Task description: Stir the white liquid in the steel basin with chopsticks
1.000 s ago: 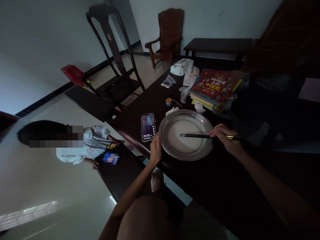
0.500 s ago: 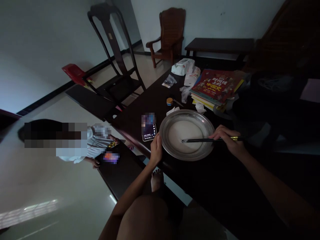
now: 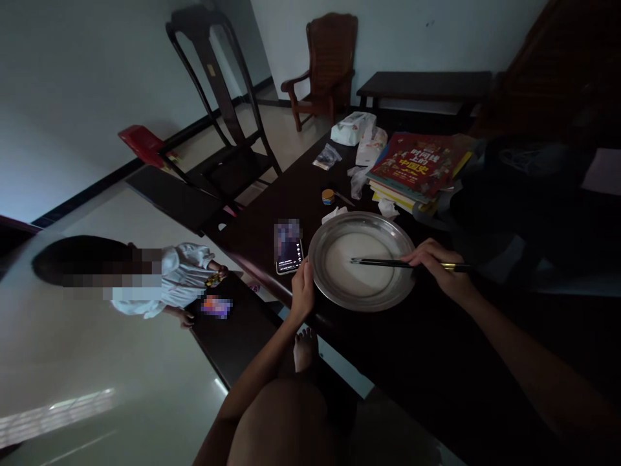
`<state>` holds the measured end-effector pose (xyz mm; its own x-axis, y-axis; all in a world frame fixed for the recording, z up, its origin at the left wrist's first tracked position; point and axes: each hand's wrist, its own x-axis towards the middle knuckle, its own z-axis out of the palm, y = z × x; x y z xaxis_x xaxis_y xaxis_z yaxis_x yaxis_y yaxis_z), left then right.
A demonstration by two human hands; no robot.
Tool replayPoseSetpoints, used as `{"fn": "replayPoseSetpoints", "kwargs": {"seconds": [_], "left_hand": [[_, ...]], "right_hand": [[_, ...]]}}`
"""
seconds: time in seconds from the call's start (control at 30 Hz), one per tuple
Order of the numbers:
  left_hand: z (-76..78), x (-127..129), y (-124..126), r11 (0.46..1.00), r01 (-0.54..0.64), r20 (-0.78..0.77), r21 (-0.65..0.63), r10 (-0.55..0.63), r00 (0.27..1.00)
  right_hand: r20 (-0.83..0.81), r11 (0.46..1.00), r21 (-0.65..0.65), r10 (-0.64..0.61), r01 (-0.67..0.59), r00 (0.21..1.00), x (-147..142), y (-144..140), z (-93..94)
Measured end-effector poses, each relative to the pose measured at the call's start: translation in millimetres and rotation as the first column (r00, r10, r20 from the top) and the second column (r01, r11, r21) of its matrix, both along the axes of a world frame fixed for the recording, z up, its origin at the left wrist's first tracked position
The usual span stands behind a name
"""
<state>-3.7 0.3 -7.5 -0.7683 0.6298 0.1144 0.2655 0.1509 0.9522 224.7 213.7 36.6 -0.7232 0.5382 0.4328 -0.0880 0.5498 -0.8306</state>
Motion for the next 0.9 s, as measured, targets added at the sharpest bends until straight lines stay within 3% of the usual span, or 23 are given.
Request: {"fn": "replayPoseSetpoints", "kwargs": {"seconds": [0.17, 0.33, 0.43, 0.53, 0.67, 0.8, 0.9], "left_hand": [[2.2, 0.5, 1.0, 1.000, 0.008, -0.007, -0.007, -0.008, 1.000], [2.5, 0.3, 0.6, 1.000, 0.008, -0.001, -0.018, -0.008, 1.000], [1.2, -0.5, 0.3, 1.000, 0.011, -0.010, -0.020, -0.011, 1.000], [0.6, -0.8, 0.4, 1.000, 0.008, -0.016, -0.021, -0.008, 1.000], [1.3, -0.3, 0.5, 1.000, 0.016, -0.013, -0.005, -0.016, 1.000], [1.0, -0.2, 0.3, 1.000, 0.003, -0.004, -0.010, -0.003, 1.000], [0.8, -0.4, -0.1, 1.000, 0.001, -0.007, -0.012, -0.001, 1.000]], "right_hand": [[-0.001, 0.998, -0.050, 0.040, -0.040, 0.999, -0.1, -0.1, 1.4], [-0.003, 0.998, -0.035, -0.050, 0.050, 0.999, -0.6, 0.1, 0.3], [-0.011, 0.997, -0.072, -0.016, 0.015, 1.000, 0.0, -0.8, 1.1], [0.040, 0.999, -0.034, 0.017, -0.015, 0.999, -0.5, -1.8, 1.7], [-0.005, 0.998, -0.036, -0.045, 0.045, 0.999, -0.6, -1.1, 1.9], [0.002, 0.999, -0.032, 0.029, -0.029, 1.000, -0.5, -1.6, 1.7], [0.035, 1.000, 0.008, 0.007, -0.007, 0.999, -0.5, -1.6, 1.4]]}}
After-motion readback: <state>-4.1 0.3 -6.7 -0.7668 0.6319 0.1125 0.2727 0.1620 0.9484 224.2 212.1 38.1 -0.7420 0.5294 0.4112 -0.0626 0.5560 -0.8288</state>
